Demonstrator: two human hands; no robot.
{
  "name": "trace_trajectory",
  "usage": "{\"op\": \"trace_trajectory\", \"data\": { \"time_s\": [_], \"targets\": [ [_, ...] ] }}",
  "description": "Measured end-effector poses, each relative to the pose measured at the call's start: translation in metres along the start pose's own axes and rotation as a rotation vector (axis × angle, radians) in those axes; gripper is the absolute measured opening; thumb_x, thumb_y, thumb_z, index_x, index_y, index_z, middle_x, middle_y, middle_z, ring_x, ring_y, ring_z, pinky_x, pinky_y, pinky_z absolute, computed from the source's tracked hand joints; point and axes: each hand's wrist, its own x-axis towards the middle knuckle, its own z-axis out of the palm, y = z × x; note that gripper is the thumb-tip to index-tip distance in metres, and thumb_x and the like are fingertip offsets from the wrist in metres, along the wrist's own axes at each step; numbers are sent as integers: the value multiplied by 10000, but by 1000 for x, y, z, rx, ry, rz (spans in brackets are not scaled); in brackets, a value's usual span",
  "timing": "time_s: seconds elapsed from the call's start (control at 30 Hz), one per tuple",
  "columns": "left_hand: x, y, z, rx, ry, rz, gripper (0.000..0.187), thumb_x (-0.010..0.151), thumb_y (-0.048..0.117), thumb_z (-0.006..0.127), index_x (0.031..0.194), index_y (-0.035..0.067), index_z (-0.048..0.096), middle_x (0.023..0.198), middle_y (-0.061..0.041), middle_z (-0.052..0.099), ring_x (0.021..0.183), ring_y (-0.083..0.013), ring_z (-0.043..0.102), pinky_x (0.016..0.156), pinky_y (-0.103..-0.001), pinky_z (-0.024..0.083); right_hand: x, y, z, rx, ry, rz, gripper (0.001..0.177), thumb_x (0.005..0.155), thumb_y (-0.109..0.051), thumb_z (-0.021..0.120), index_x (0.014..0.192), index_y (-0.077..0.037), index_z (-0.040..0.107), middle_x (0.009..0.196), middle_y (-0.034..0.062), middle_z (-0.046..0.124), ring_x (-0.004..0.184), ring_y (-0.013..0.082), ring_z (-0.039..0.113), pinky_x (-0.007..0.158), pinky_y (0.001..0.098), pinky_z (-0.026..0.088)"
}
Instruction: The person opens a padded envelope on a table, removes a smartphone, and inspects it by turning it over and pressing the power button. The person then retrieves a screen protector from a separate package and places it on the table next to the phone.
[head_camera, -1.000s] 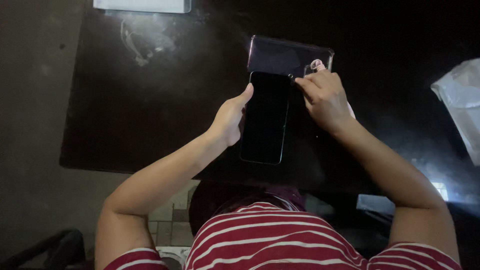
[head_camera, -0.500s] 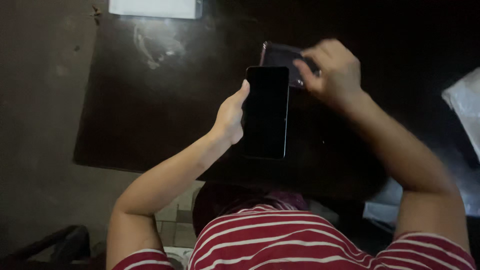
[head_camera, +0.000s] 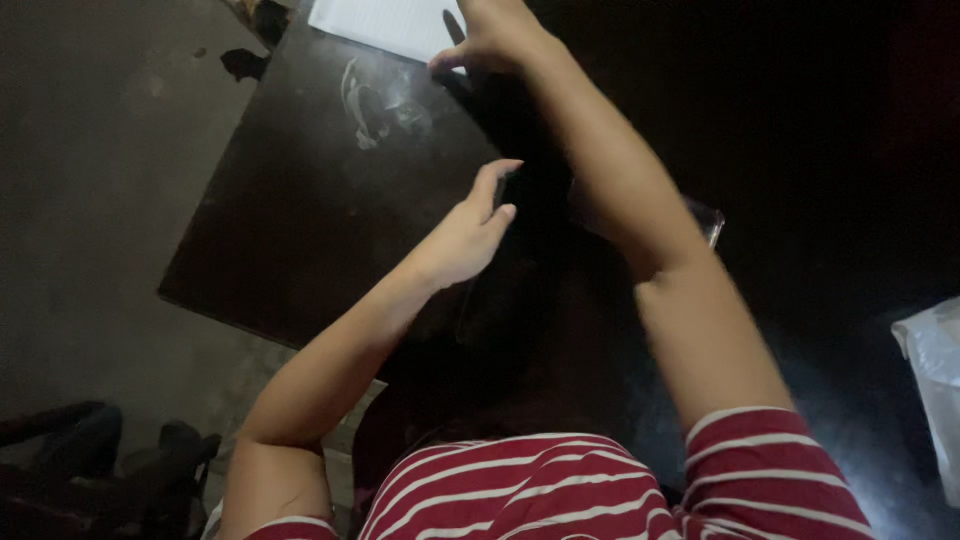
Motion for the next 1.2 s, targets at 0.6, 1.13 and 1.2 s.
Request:
{"op": "trace_trajectory", "data": {
  "time_s": [0.6,1.13,1.2],
  "targets": [
    [-3,14,-12,487,87,-101,446,991,319,607,1245,-48,592,1240,-257,612,1144,-394,619,1006,-449,498,-91,9,-37,1008,48,614,434,862,-309,824,1184,-41,712,1042,100,740,908,165,732,785,316,597],
    [-2,14,7,631,92,-112,361,999,255,587,1226,-25,600,1266,-184,571,1191,-343,577,1002,-450,484,-440,-141,-130,919,-267,1145,512,693,-193,804,1168,-29,706,959,97,806,985,195,732,941,344,486],
    [-2,12,9,637,92,-90,358,998,253,590,1225,-23,605,1268,-179,572,1194,-339,575,1016,-448,481,-449,-143,-125,967,-261,1116,480,707,-164,806,1152,-23,693,873,91,789,902,209,718,865,342,517]
  ]
}}
